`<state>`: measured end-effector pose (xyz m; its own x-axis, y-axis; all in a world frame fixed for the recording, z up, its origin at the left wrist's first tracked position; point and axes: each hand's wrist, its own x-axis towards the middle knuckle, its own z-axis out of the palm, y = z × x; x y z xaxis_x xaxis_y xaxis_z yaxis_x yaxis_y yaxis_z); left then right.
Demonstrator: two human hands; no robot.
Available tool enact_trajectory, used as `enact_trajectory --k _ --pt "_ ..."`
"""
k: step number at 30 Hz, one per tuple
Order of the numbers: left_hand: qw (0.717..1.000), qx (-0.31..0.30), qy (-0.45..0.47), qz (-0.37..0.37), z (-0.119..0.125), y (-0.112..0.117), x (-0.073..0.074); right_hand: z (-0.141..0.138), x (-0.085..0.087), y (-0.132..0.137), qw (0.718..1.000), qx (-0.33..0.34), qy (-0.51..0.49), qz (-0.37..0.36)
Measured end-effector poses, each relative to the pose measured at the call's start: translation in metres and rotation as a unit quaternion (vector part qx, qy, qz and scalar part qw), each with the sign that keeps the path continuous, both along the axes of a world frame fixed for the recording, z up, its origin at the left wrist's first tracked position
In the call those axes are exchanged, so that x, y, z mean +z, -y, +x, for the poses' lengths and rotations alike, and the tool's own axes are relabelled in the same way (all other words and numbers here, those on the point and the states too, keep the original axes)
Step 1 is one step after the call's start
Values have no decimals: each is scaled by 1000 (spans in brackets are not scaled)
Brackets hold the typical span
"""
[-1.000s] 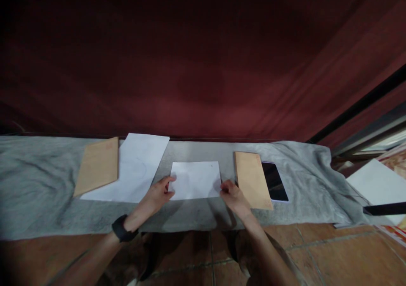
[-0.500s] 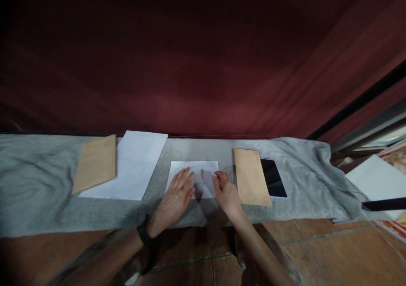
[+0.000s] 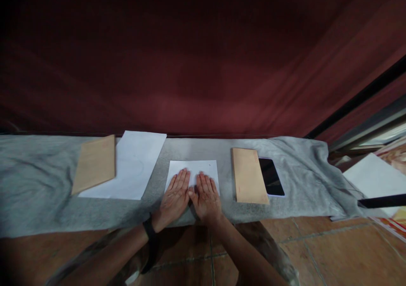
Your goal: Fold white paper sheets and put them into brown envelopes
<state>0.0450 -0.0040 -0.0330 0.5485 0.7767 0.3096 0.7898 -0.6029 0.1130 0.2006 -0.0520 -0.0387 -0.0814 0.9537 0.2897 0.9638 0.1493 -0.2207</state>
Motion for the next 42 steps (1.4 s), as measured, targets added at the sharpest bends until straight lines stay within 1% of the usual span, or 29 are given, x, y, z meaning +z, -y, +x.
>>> enact_trajectory --k 6,10,14,19,24,26,28,30,32,34,35,38,42 --pt "998 56 13 -3 -15 -7 6 15 -6 1 998 -36 47 33" --pt "997 75 9 -8 -21 -7 8 28 -9 4 996 -53 51 45" --pt "996 93 8 -12 -22 -6 9 37 -11 7 994 -79 57 39" --pt "995 103 13 -10 -20 -6 8 37 -12 9 993 -106 57 19" --pt "995 102 16 0 -21 -6 6 31 -12 7 992 -122 38 23" --pt "995 101 16 4 -22 -6 4 31 -9 5 989 -139 30 32" --pt "995 100 16 9 -23 -7 3 30 -3 2 987 -152 23 40" --pt "995 100 16 12 -23 -7 3 28 7 -5 989 -138 18 42" --pt "995 99 17 11 -23 -7 3 22 16 -14 995 -92 10 31" --pt "995 97 17 9 -23 -8 4 12 21 -26 999 -39 0 9" --pt "995 95 16 8 -23 -8 5 7 21 -32 1000 -18 -4 -1" --pt "995 94 15 13 -24 -8 6 -8 16 -48 1000 15 -10 -12" --pt "995 98 23 15 -23 -7 5 -15 6 -57 1000 22 5 10"
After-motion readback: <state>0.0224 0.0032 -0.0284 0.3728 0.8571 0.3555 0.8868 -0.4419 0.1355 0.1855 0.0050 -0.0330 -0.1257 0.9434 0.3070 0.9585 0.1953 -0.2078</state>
